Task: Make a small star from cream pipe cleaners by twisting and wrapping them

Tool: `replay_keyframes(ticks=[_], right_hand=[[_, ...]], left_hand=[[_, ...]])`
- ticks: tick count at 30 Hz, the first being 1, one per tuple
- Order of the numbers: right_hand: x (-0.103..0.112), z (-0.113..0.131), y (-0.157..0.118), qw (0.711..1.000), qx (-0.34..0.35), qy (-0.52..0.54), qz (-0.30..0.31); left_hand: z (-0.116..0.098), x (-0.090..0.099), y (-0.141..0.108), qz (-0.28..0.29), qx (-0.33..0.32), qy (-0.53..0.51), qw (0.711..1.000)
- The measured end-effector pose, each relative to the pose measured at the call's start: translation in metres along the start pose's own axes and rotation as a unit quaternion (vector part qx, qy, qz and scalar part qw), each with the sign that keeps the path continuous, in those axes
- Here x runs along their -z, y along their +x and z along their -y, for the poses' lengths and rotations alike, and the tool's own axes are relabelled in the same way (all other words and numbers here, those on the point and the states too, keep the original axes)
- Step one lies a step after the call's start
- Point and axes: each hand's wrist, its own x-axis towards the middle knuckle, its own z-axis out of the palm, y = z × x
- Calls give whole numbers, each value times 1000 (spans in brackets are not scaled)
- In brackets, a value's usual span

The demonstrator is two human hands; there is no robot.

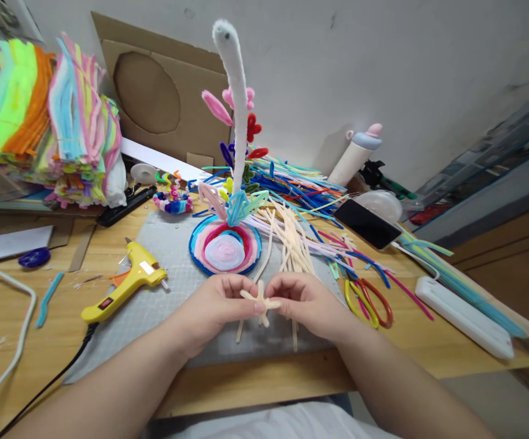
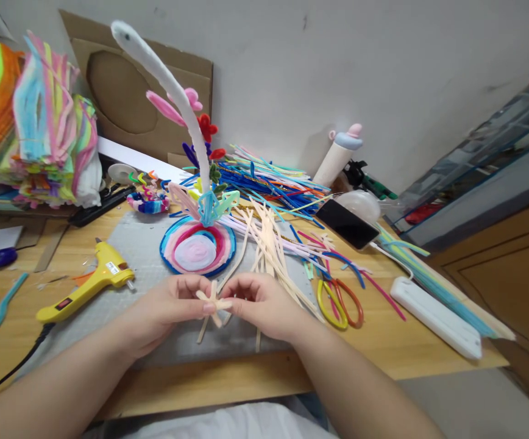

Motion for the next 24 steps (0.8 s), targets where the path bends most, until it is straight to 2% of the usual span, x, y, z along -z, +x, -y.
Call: replay_keyframes(ticks=[2,5,7,9,12,14,16,18,21,23,24], right_hand=[[1,-3,2,990,-88,97,47],[1,-6,4,979,-128,146,67],[-1,-4,4,986,-105,118,48],[-5,-1,2,997,-56,44,15],[-9,5,-1,993,49,-101,-26],[-11,7,-3,982,89,-160,-54],[-11,6,-3,978,81,-170,-86],[-11,4,-1,980,42,-166,-103],[-9,0,2,984,-2,-165,-72],[-9,-1,3,982,20,-181,-58],[-9,-2,3,976,53,-200,-61]], left_hand=[[-2,-1,-1,-23,-24,83,996],[-6,-4,-4,-55,-58,229,970],[-7,-5,-5,-76,-72,297,949],[-6,-5,-6,-92,-77,330,936],[-3,-3,-4,-91,-66,320,941],[-2,-2,-2,-87,-61,305,946],[-2,-2,0,-93,-63,306,945],[-3,-2,0,-109,-85,325,935],[-4,-4,0,-129,-138,362,913],[-4,-4,1,-134,-143,362,911],[-3,-3,1,-136,-132,346,919]])
